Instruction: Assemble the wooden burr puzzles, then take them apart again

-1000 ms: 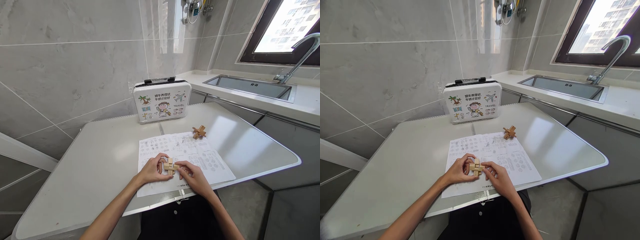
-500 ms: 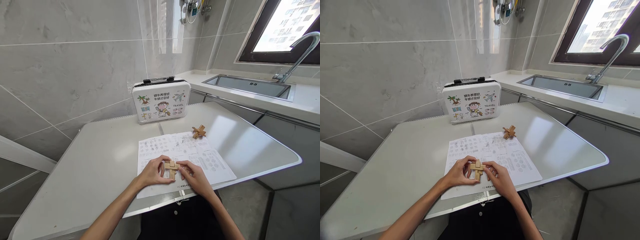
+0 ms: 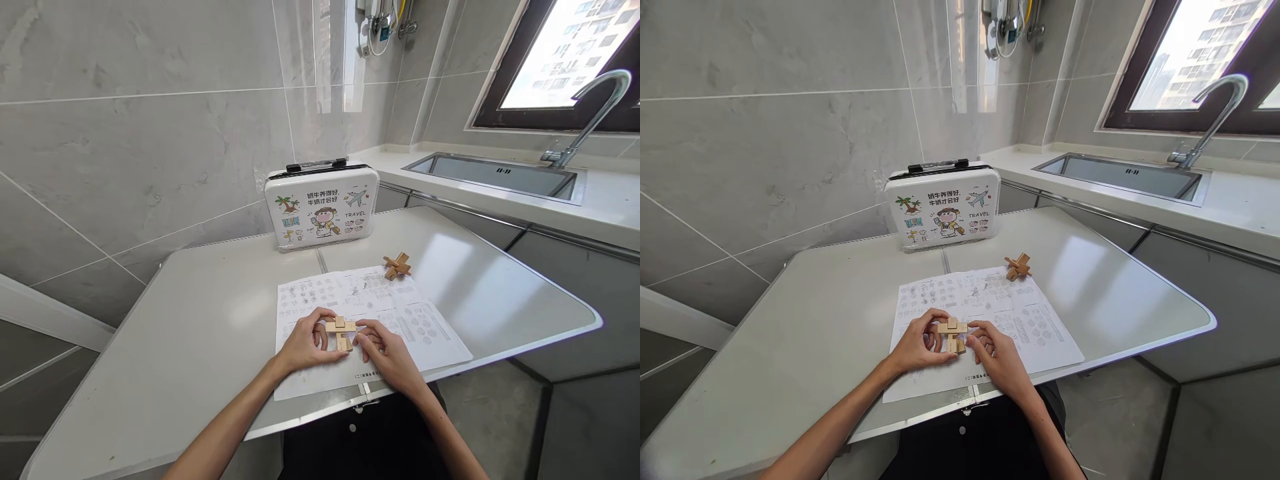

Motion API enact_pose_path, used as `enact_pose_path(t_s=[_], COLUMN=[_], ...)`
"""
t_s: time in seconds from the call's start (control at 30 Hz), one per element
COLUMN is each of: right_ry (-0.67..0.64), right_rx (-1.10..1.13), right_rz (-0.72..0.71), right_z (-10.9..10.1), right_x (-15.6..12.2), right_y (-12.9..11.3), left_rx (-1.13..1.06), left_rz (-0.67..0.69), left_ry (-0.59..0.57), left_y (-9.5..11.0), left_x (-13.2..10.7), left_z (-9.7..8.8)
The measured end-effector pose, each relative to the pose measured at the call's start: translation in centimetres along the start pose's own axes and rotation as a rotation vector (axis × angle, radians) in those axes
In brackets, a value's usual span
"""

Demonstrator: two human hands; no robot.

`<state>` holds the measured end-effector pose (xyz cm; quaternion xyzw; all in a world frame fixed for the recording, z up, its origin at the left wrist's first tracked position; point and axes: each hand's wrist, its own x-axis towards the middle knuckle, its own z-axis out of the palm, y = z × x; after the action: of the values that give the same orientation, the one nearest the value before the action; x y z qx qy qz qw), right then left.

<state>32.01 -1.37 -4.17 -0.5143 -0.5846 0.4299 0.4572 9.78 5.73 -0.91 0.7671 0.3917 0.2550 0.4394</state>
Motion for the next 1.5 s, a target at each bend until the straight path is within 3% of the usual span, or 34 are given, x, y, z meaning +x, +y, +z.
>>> enact_pose_path(t_s=[0.3, 0.7, 1.13, 1.5], right_ry=[-0.037, -0.056, 0.017, 0.007], right_rx=[-0.229, -0.502, -0.168, -0.127], right_rz=[-0.024, -0.103, -0.028, -0.019], right_z=[0.4, 1.1, 0.5, 0.3], right_x=[0.0, 0.1, 0.0, -0.1], right_y=[-0.7, -0.9, -0.6, -0.6], left_rx=[-0.153, -0.139, -0.171, -0.05], left_rz=[-0.108, -0.133, -0.133, -0.08], left_ry=[0.198, 0.222, 0.214, 0.081], left_y=[-0.6, -1.0, -0.9, 0.0], left_x=[0.6, 0.9, 0.8, 0.4], left_z=[-0.2, -0.1, -0.1, 0.0])
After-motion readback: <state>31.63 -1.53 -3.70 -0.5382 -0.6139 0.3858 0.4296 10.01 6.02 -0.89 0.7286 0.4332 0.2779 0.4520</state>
